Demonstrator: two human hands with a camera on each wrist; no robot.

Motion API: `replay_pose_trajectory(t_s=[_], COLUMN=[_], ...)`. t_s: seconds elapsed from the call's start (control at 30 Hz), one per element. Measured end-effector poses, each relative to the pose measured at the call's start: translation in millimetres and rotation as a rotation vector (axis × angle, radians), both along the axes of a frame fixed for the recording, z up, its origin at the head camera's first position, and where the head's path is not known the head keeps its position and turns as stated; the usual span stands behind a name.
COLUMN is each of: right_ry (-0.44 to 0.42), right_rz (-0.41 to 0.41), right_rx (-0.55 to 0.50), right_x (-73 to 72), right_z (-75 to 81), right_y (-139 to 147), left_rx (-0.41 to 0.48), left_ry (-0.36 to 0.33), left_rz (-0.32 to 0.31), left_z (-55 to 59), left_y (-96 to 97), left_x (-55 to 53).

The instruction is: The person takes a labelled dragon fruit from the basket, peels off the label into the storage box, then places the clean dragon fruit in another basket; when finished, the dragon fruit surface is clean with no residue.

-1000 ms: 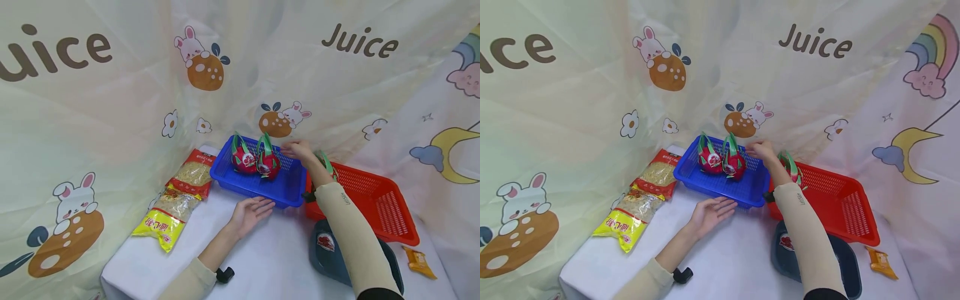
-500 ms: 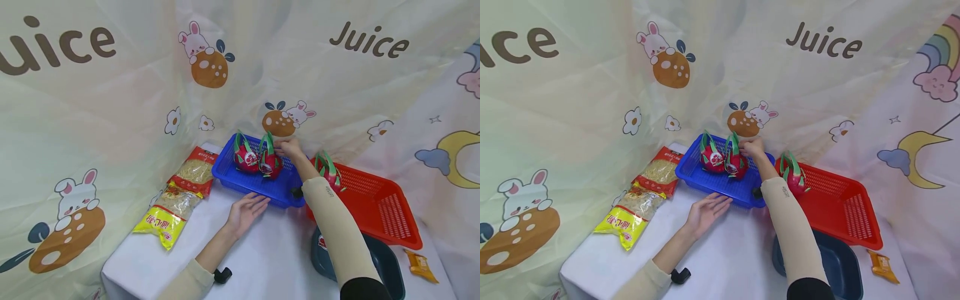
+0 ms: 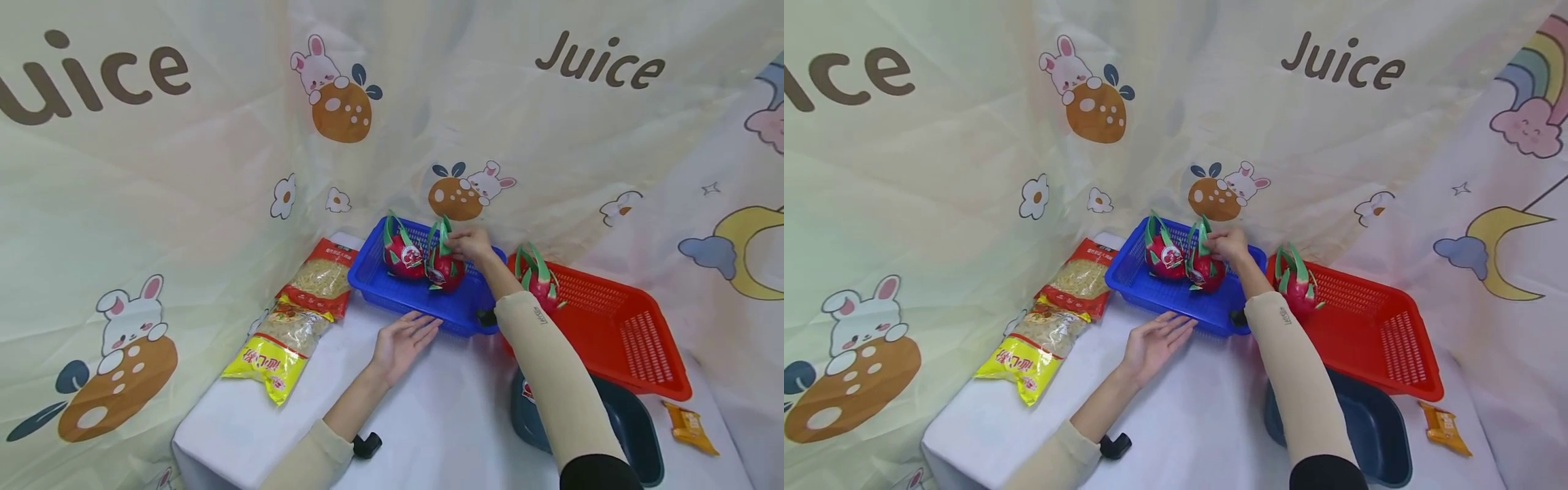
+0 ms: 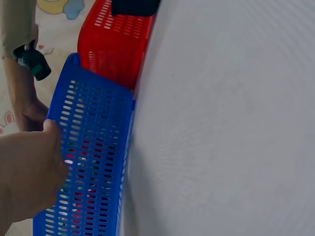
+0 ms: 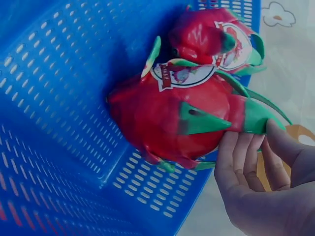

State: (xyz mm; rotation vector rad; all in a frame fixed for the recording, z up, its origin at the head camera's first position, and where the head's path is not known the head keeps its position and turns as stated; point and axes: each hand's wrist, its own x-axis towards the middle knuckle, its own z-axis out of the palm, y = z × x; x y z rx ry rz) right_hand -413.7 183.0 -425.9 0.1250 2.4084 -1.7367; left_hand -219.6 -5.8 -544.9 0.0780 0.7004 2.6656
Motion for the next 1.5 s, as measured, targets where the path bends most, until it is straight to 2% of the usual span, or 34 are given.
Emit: replay_pose_trajectory(t_s=[0.23, 0.47, 0.63, 0.77, 0.9, 1.0, 1.13, 1.23, 1.37, 1.5], right_ry=[-0.014, 0.043, 0.068, 0.065, 0.049, 0.035, 0.007, -0.016, -0.047, -0.055], right_rz=[0.011, 0.043, 0.048, 0.04, 0.034, 0.037, 0.054, 0.053, 0.06, 0.102], right_rx=[-0.038, -0.06, -0.086, -0.166, -0.236, -0.242, -0.292, -0.356, -0.405, -0.447], right_x=[15.5, 33.7, 58.0, 79.8, 101.7, 118.0, 138.5, 153.7, 173.9, 191.3], right_z=[9.6, 36.3, 58.5, 73.6, 86.4, 92.8, 94.0, 88.9, 75.8, 58.6], right_y=[9, 22, 27, 34, 40, 45, 52, 57, 62, 65], left_rx=[0.003, 0.027, 0.057, 0.068, 0.067, 0.065, 0.056, 0.048, 0.048, 0.049], left_ry=[0.01, 0.019, -0.006, -0.016, -0.036, -0.045, -0.035, -0.022, -0.015, -0.02], left_rz=[-0.008, -0.019, -0.031, -0.037, -0.026, -0.02, -0.019, -0.018, -0.023, -0.019], left_z=[-1.7, -0.9, 0.3, 0.2, 0.4, 0.3, 0.0, -0.2, -0.5, -0.6], left_y=[1.2, 3.0, 0.5, -1.6, -4.5, -6.9, -8.6, -8.5, -7.2, -6.9], left_x=[-2.7, -8.0, -7.1, -7.0, -7.8, -8.5, -10.1, -11.6, -12.3, -10.6])
